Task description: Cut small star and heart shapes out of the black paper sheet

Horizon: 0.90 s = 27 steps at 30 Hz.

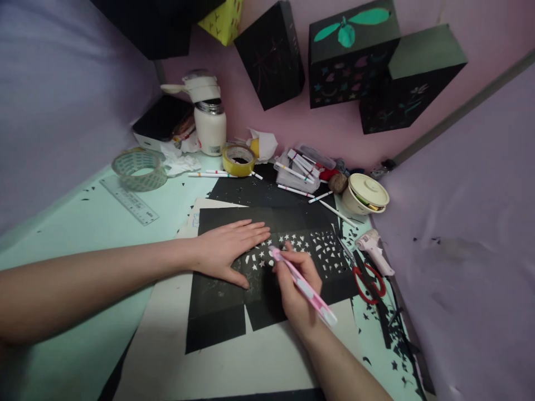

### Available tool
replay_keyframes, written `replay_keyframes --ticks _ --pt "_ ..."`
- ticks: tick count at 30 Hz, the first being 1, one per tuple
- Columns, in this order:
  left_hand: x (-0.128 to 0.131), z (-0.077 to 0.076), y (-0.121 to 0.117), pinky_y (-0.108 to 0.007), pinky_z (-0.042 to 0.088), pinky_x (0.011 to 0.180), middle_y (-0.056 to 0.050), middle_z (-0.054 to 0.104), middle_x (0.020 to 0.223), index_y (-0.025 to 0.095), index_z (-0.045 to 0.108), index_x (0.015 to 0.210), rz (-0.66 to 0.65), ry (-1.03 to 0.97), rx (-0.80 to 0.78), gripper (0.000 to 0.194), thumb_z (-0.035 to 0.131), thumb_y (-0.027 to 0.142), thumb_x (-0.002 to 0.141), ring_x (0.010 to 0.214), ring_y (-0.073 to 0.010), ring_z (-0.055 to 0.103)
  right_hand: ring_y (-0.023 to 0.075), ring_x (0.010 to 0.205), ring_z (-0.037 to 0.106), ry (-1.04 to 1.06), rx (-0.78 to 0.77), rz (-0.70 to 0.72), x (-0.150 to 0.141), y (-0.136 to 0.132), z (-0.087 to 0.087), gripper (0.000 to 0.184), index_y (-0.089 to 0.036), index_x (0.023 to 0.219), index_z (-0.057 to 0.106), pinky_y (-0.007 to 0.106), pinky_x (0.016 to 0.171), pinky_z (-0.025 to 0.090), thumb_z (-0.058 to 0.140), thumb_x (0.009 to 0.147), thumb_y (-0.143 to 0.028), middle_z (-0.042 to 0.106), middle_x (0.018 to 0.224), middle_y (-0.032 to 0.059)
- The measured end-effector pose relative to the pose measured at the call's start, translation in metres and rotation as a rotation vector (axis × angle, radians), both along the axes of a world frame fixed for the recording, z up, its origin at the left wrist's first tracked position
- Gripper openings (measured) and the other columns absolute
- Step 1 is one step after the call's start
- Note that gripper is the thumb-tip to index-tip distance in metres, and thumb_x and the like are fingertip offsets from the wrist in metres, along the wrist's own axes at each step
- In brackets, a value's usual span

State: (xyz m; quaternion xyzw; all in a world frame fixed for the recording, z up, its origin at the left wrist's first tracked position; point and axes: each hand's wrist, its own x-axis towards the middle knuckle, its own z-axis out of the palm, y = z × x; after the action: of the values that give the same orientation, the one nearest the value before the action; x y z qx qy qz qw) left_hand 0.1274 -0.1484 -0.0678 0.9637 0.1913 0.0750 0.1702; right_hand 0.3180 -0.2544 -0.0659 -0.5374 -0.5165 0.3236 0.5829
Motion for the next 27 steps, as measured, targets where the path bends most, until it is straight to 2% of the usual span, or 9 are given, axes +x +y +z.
replay_keyframes --ticks 2,4,8,11,15,18,20,23,27 --pt "0.000 0.000 0.000 -0.038 0.007 0.118 -0.013 0.024 0.155 0.010 0.021 0.149 -0.003 0.001 0.006 0.107 0.047 0.080 0.072 0.145 -0.0253 0.017 0.0189 0.075 0.066 -0.134 0.123 -0.135 0.006 0.002 -0.002 0.009 -0.021 0.090 0.065 0.049 0.099 0.044 0.066 0.081 -0.020 0.062 0.065 -0.0026" --pt "0.000 -0.001 0.001 -0.038 0.007 0.118 -0.012 0.023 0.156 0.010 0.021 0.149 -0.006 0.005 0.008 0.107 0.045 0.081 0.072 0.145 -0.0252 0.016 0.0216 0.081 0.067 -0.184 0.100 -0.147 0.014 0.003 -0.003 0.007 -0.021 0.089 0.066 0.048 0.098 0.044 0.064 0.082 -0.020 0.062 0.064 -0.0019" --pt "0.000 0.000 0.001 -0.038 0.006 0.118 -0.013 0.021 0.156 0.010 0.021 0.149 -0.005 0.016 0.006 0.107 0.043 0.082 0.072 0.145 -0.0257 0.015 0.0174 0.067 0.063 -0.146 -0.035 -0.141 0.027 0.007 -0.004 0.008 -0.020 0.088 0.066 0.033 0.068 0.051 0.066 0.081 -0.023 0.066 0.070 0.0005" --pt "0.000 0.000 0.001 -0.038 0.006 0.118 -0.013 0.020 0.156 0.011 0.021 0.149 -0.001 0.019 0.008 0.107 0.044 0.081 0.072 0.145 -0.0258 0.015 0.0129 0.057 0.057 0.055 -0.058 -0.044 0.030 0.010 -0.005 0.007 -0.021 0.088 0.064 0.026 0.055 0.047 0.066 0.082 -0.024 0.061 0.063 -0.0023" --pt "0.001 0.001 0.001 -0.038 0.006 0.118 -0.013 0.020 0.156 0.011 0.022 0.149 0.005 0.029 0.008 0.107 0.046 0.081 0.072 0.145 -0.0256 0.015 0.0110 0.055 0.054 0.265 -0.092 0.157 0.028 0.009 -0.006 0.004 -0.023 0.089 0.062 0.031 0.066 0.053 0.063 0.085 -0.024 0.057 0.060 -0.0051" --pt "0.001 0.001 0.001 -0.039 0.006 0.118 -0.014 0.020 0.156 0.011 0.024 0.148 0.005 0.033 0.006 0.106 0.047 0.080 0.071 0.145 -0.0261 0.015 0.0116 0.059 0.060 0.162 -0.079 0.280 0.024 0.003 -0.005 0.005 -0.023 0.090 0.064 0.043 0.090 0.051 0.062 0.086 -0.020 0.059 0.061 -0.0056" --pt "0.001 0.001 0.001 -0.040 0.006 0.118 -0.014 0.020 0.156 0.011 0.025 0.147 -0.002 0.028 0.004 0.105 0.048 0.080 0.072 0.145 -0.0267 0.015 0.0175 0.075 0.068 0.042 -0.056 0.342 0.020 -0.001 -0.002 0.009 -0.022 0.090 0.064 0.047 0.097 0.048 0.062 0.085 -0.016 0.061 0.062 -0.0037" --pt "0.000 0.002 0.001 -0.041 0.007 0.118 -0.015 0.021 0.156 0.010 0.025 0.147 -0.015 0.023 -0.006 0.104 0.049 0.078 0.073 0.145 -0.0273 0.015 0.0258 0.100 0.068 -0.143 0.000 0.411 0.012 -0.004 0.002 0.015 -0.022 0.091 0.065 0.046 0.093 0.051 0.062 0.081 -0.011 0.068 0.073 0.0019" --pt "0.000 0.003 0.000 -0.040 0.007 0.118 -0.015 0.020 0.156 0.010 0.026 0.147 -0.018 0.029 -0.013 0.099 0.050 0.073 0.076 0.145 -0.0269 0.015 0.0209 0.078 0.071 -0.239 0.058 0.518 0.004 -0.005 0.006 0.016 -0.021 0.089 0.064 0.035 0.074 0.056 0.062 0.079 -0.009 0.070 0.077 0.0028"
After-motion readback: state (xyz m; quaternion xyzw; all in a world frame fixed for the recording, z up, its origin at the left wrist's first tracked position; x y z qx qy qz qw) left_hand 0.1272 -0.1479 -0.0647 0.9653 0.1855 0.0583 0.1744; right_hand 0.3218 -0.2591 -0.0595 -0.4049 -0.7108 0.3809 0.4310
